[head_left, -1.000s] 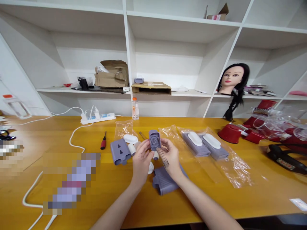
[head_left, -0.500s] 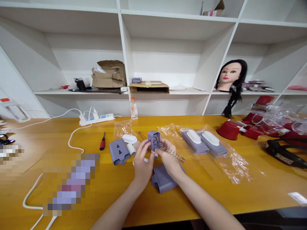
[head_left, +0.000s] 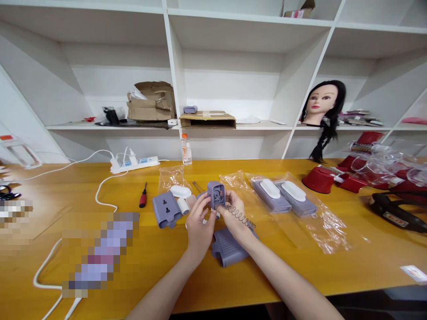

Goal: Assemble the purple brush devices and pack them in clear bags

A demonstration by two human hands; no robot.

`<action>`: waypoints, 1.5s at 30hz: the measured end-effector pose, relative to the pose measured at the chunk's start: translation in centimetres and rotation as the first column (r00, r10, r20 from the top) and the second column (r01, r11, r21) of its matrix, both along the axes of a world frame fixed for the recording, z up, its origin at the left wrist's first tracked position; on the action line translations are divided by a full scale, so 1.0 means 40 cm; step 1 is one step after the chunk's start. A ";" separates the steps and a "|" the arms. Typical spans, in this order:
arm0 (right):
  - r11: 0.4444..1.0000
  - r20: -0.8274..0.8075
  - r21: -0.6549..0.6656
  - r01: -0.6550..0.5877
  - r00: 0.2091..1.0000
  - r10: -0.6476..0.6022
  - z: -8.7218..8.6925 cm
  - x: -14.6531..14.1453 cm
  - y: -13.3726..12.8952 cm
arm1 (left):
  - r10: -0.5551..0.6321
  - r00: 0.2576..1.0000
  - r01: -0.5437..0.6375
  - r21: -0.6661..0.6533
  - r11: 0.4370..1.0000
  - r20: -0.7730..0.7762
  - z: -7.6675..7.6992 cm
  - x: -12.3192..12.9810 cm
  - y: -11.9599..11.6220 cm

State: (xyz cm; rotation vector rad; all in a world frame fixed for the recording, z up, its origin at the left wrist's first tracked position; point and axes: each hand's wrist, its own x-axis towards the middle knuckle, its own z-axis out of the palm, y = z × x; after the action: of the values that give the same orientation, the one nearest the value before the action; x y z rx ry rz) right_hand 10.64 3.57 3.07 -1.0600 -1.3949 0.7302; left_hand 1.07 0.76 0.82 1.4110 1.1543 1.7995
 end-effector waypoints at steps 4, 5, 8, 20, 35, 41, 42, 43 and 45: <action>1.000 0.047 -0.009 0.021 0.999 -0.021 -0.002 0.005 0.008 | -0.030 0.998 0.034 -0.068 0.997 0.063 0.010 -0.001 0.006; 1.000 0.065 -0.007 0.010 0.998 -0.009 0.000 0.007 0.007 | -0.039 0.994 0.047 -0.090 0.995 0.097 0.013 -0.002 0.009; 0.999 0.140 0.025 -0.041 0.989 0.037 0.008 0.008 -0.002 | -0.061 0.970 0.087 -0.099 0.991 0.237 0.024 -0.007 0.018; 0.997 0.254 0.075 -0.012 0.967 -0.008 0.015 0.019 0.007 | -0.186 0.905 0.266 -0.167 0.949 0.382 0.029 -0.019 0.023; 0.998 0.507 0.058 -0.013 0.862 -0.018 0.038 0.021 0.002 | -0.190 0.954 0.225 -0.134 0.965 0.234 0.020 -0.013 0.014; 0.998 0.453 0.034 -0.048 0.891 0.028 0.034 0.018 0.002 | -0.183 0.948 0.222 -0.128 0.967 0.261 0.025 -0.018 0.022; 0.997 0.433 0.033 -0.064 0.900 0.043 0.034 0.018 0.000 | -0.177 0.948 0.217 -0.130 0.967 0.266 0.027 -0.019 0.022; 0.996 0.411 0.029 -0.083 0.909 0.064 0.035 0.018 -0.001 | -0.172 0.947 0.213 -0.131 0.968 0.272 0.028 -0.019 0.022; 0.993 0.372 0.021 -0.120 0.922 0.104 0.036 0.020 -0.004 | -0.168 0.946 0.210 -0.129 0.969 0.277 0.030 -0.021 0.022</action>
State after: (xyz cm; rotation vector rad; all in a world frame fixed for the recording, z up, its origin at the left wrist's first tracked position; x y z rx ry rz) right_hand 11.46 3.42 4.52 -1.1303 -1.7997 0.5964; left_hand 0.24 1.65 2.00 1.1114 0.9633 1.6622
